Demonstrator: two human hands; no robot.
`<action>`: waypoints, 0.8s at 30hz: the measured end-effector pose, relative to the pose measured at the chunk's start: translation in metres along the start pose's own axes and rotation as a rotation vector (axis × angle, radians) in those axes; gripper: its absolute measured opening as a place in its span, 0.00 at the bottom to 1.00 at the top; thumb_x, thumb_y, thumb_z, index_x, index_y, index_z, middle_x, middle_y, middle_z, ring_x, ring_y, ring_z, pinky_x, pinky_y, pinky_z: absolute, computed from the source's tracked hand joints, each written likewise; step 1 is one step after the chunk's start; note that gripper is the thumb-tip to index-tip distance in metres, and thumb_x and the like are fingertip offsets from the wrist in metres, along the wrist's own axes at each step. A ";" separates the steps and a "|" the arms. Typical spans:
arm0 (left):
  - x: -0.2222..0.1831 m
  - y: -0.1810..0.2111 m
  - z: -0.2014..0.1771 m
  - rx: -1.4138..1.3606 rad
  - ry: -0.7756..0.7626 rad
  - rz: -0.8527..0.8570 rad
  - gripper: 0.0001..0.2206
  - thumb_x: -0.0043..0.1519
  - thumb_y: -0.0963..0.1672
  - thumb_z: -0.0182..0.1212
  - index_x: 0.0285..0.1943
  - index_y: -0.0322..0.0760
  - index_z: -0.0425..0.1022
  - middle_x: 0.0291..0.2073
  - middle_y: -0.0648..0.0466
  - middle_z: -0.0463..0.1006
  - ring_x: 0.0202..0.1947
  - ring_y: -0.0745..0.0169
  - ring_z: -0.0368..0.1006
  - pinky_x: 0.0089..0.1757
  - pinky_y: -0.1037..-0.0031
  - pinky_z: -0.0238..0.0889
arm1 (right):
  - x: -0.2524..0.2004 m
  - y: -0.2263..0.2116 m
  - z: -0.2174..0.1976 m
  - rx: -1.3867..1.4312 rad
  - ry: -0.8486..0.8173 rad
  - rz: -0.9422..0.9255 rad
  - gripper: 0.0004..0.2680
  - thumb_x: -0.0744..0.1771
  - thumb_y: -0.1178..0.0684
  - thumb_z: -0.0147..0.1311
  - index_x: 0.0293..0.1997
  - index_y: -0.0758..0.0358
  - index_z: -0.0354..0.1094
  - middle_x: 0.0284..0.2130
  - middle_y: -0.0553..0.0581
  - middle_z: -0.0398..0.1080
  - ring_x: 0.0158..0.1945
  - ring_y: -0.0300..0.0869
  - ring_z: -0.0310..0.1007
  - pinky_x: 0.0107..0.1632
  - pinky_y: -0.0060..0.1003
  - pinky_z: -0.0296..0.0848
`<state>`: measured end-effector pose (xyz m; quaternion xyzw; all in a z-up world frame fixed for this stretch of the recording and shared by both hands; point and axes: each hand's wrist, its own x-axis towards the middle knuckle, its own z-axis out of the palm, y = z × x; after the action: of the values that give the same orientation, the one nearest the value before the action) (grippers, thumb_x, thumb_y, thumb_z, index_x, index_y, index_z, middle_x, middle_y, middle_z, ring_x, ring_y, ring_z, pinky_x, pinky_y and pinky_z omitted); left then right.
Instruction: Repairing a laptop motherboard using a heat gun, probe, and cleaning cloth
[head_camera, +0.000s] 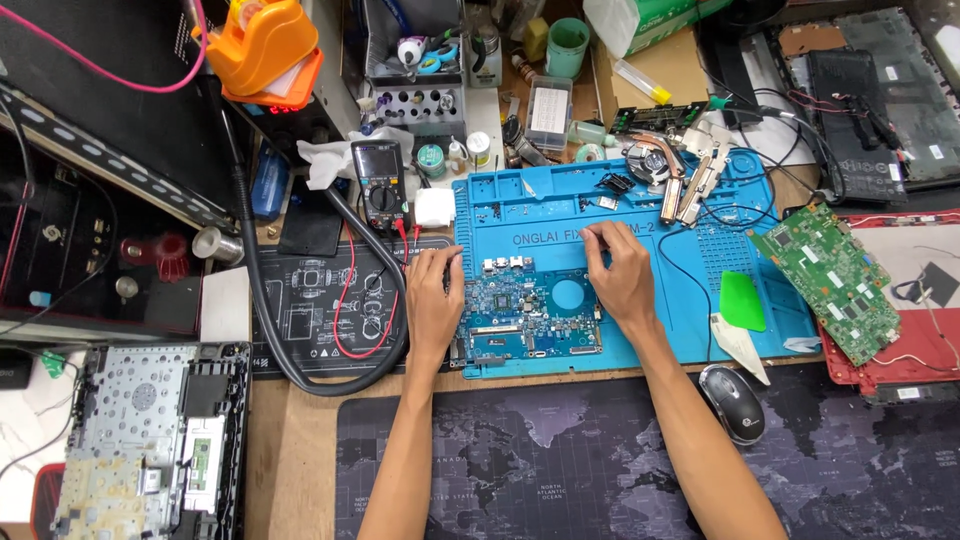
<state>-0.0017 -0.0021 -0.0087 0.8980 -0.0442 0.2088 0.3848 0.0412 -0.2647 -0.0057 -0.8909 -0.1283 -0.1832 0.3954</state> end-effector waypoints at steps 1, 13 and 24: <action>0.002 -0.001 0.001 0.001 0.003 -0.005 0.10 0.72 0.44 0.49 0.51 0.38 0.77 0.36 0.51 0.74 0.37 0.56 0.71 0.41 0.69 0.59 | 0.000 0.001 0.000 0.001 -0.005 -0.002 0.07 0.73 0.56 0.50 0.40 0.64 0.72 0.29 0.58 0.69 0.35 0.46 0.75 0.40 0.37 0.76; 0.014 0.001 0.002 0.016 0.012 -0.012 0.10 0.72 0.44 0.49 0.52 0.38 0.77 0.41 0.50 0.74 0.37 0.53 0.72 0.41 0.66 0.63 | 0.002 0.002 -0.002 0.014 0.012 -0.016 0.07 0.73 0.56 0.49 0.40 0.63 0.71 0.28 0.56 0.69 0.34 0.45 0.74 0.39 0.37 0.75; 0.032 -0.016 0.020 0.160 0.077 0.035 0.07 0.69 0.42 0.54 0.50 0.38 0.77 0.54 0.45 0.65 0.57 0.43 0.64 0.54 0.58 0.63 | 0.002 0.002 -0.002 0.016 -0.016 0.036 0.06 0.72 0.57 0.51 0.40 0.63 0.73 0.29 0.56 0.70 0.35 0.43 0.75 0.39 0.34 0.75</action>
<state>0.0382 -0.0024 -0.0193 0.9163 -0.0281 0.2527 0.3094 0.0431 -0.2671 -0.0052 -0.8913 -0.1168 -0.1676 0.4049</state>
